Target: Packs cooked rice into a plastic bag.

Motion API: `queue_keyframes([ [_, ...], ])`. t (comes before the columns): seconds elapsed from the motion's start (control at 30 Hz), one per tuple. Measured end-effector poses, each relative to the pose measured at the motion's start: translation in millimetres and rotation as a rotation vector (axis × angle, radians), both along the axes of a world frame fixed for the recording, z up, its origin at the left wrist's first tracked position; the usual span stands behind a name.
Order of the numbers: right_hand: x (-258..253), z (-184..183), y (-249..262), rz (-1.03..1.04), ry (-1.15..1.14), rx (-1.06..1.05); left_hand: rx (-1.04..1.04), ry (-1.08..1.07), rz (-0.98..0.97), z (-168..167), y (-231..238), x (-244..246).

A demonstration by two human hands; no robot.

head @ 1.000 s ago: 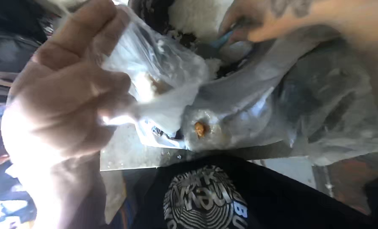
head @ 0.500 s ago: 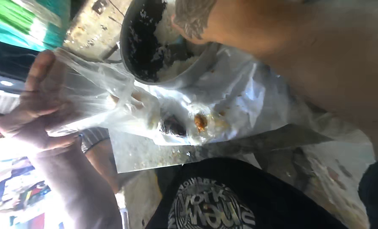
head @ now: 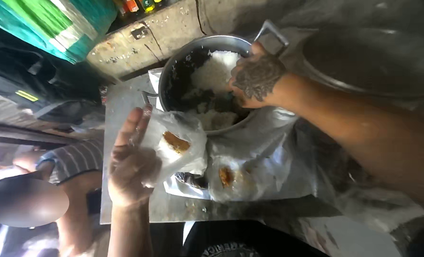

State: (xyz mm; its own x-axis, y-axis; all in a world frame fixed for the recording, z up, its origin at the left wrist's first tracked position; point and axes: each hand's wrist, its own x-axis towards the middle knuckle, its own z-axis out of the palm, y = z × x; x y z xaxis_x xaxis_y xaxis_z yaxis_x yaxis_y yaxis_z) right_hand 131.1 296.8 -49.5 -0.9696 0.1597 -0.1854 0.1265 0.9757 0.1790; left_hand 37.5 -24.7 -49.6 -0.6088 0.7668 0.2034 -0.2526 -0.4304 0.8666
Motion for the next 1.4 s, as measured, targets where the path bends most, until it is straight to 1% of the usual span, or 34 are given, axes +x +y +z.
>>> queue_keyframes([
  [0.07, -3, -2, 2, 0.052, -0.024, -0.017, -0.013, 0.01, 0.009, -8, -6, 0],
  [0.13, -6, -7, 2, 0.12, -0.028, -0.045, -0.041, 0.046, 0.009, -8, -13, 0],
  [0.37, -14, -25, 24, 0.257, 0.029, -0.223, -0.065, 0.105, -0.016, -14, -27, -16],
  [0.47, -21, -24, 32, 0.277, -0.018, -0.289, -0.091, 0.096, 0.024, -12, -24, -20],
  [0.57, -34, -24, 42, 0.291, -0.06, -0.321, -0.087, 0.071, 0.02, -14, -21, -24],
  [0.7, -50, -7, 49, 0.272, -0.079, -0.368, -0.049, 0.074, 0.03, -17, -21, -26],
  [0.77, -56, 2, 54, 0.301, -0.074, -0.373, -0.053, 0.077, 0.029, -16, -24, -24],
  [0.93, -61, 17, 57, 0.381, -0.048, -0.305, -0.066, 0.057, 0.013, -17, -33, -17],
  [1.03, -58, 10, 59, 0.348, -0.085, -0.38, -0.066, 0.018, 0.025, -18, -33, -10],
  [1.17, -56, 16, 67, 0.307, -0.09, -0.463, -0.088, -0.002, 0.021, -8, -27, -3],
  [1.27, -53, 34, 70, 0.288, -0.064, -0.504, -0.111, 0.03, -0.016, 4, -20, -8],
  [1.33, -50, 45, 74, 0.286, -0.036, -0.567, -0.137, 0.058, -0.031, 10, -13, -13],
  [1.4, -47, 58, 80, 0.321, 0.006, -0.624, -0.164, 0.056, -0.033, 14, -5, -18],
])
